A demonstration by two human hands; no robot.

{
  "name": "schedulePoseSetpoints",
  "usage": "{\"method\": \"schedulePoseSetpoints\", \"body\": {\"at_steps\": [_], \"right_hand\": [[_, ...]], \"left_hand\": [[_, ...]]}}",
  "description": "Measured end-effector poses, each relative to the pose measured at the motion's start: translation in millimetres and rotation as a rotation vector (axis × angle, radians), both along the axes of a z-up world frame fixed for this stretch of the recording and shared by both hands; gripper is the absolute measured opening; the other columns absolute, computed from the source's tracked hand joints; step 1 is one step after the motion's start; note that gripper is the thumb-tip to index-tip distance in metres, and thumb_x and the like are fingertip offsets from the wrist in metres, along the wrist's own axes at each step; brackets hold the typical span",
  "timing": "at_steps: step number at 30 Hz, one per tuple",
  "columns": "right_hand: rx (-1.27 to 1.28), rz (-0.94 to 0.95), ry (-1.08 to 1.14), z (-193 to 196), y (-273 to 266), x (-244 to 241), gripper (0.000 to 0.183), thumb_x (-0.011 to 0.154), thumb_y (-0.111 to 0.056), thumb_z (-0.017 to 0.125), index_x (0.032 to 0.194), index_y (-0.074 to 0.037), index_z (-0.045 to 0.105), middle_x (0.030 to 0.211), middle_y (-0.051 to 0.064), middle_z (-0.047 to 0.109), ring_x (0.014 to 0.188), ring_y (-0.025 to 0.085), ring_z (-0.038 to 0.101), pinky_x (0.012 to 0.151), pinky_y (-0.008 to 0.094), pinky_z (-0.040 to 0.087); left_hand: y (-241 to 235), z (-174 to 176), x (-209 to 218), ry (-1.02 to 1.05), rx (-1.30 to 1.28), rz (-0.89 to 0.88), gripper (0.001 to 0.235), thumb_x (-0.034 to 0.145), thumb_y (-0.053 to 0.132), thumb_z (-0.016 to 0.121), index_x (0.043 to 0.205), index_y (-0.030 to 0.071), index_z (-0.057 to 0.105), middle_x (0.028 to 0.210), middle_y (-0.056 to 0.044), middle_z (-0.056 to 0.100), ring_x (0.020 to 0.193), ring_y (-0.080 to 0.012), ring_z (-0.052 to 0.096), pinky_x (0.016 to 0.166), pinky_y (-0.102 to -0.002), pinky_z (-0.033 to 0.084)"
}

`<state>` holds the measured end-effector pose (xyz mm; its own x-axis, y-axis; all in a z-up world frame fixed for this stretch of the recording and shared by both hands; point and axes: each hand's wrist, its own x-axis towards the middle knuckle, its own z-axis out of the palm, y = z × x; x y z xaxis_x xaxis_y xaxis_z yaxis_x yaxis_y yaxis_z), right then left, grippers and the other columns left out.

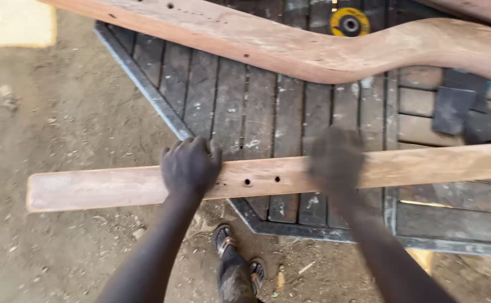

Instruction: Sanding a wooden plank with sandpaper on a workbench to smooth the surface

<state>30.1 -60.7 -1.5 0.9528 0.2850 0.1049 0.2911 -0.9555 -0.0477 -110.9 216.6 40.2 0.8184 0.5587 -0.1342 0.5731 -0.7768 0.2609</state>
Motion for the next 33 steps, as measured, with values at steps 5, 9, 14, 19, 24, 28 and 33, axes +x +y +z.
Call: {"method": "schedulePoseSetpoints", "body": {"at_steps": [5, 9, 14, 19, 24, 28, 33], "right_hand": [[0.323, 0.623, -0.246, 23, 148, -65, 0.027, 0.086, -0.041, 0.069, 0.088, -0.016, 0.063, 0.091, 0.005, 0.063, 0.09, 0.025, 0.064, 0.105, 0.057, 0.042], [0.007, 0.37, -0.418, -1, 41, -11, 0.025, 0.096, -0.045, 0.062, 0.091, -0.022, 0.07, 0.086, 0.001, 0.054, 0.078, 0.017, 0.055, 0.101, 0.043, 0.046], [-0.054, 0.021, -0.178, 11, -157, 77, 0.033, 0.12, -0.038, 0.059, 0.104, -0.009, 0.063, 0.087, 0.018, 0.068, 0.1, 0.042, 0.073, 0.091, 0.053, 0.054], [-0.151, 0.015, -0.334, -54, -57, 71, 0.039, 0.115, -0.052, 0.059, 0.09, -0.022, 0.059, 0.072, 0.002, 0.062, 0.078, 0.025, 0.074, 0.073, 0.043, 0.059], [0.425, 0.213, -0.086, 42, 116, -33, 0.034, 0.092, -0.042, 0.06, 0.065, -0.022, 0.057, 0.067, 0.0, 0.053, 0.065, 0.022, 0.059, 0.09, 0.05, 0.053], [0.164, 0.446, -0.248, 2, 24, 20, 0.03, 0.096, -0.057, 0.051, 0.083, -0.031, 0.049, 0.078, -0.008, 0.055, 0.08, 0.019, 0.062, 0.089, 0.047, 0.044], [-0.049, 0.151, -0.016, -2, -117, 80, 0.024, 0.11, -0.043, 0.048, 0.103, -0.022, 0.057, 0.094, 0.008, 0.066, 0.105, 0.029, 0.066, 0.117, 0.052, 0.025]], "left_hand": [[-5, 5, 0, 0.006, -0.049, 0.005, 0.047, 0.099, 0.041, 0.04, 0.085, 0.013, 0.074, 0.088, -0.014, 0.074, 0.098, -0.0381, 0.072, 0.09, -0.052, 0.051], [-4, 6, 5, 0.041, -0.028, -0.026, 0.044, 0.097, 0.042, 0.044, 0.085, 0.011, 0.073, 0.089, -0.016, 0.074, 0.096, -0.0379, 0.072, 0.088, -0.05, 0.052], [-2, 23, 1, 0.079, -0.101, -0.002, 0.048, 0.097, 0.043, 0.041, 0.091, 0.011, 0.076, 0.095, -0.017, 0.075, 0.102, -0.0386, 0.071, 0.092, -0.05, 0.05], [-2, 14, 7, 0.109, -0.071, 0.016, 0.047, 0.095, 0.042, 0.039, 0.089, 0.013, 0.076, 0.094, -0.014, 0.075, 0.102, -0.0371, 0.071, 0.094, -0.049, 0.049], [3, 10, 9, 0.087, -0.068, 0.037, 0.047, 0.095, 0.041, 0.039, 0.091, 0.013, 0.077, 0.095, -0.013, 0.077, 0.101, -0.0373, 0.072, 0.094, -0.05, 0.05], [-1, 11, 8, 0.11, -0.052, -0.006, 0.047, 0.096, 0.042, 0.043, 0.092, 0.011, 0.077, 0.093, -0.017, 0.076, 0.1, -0.0396, 0.073, 0.091, -0.051, 0.052], [-4, 15, 11, 0.096, -0.036, 0.012, 0.045, 0.099, 0.036, 0.04, 0.092, 0.014, 0.078, 0.09, -0.011, 0.077, 0.096, -0.0323, 0.075, 0.092, -0.044, 0.05]]}}
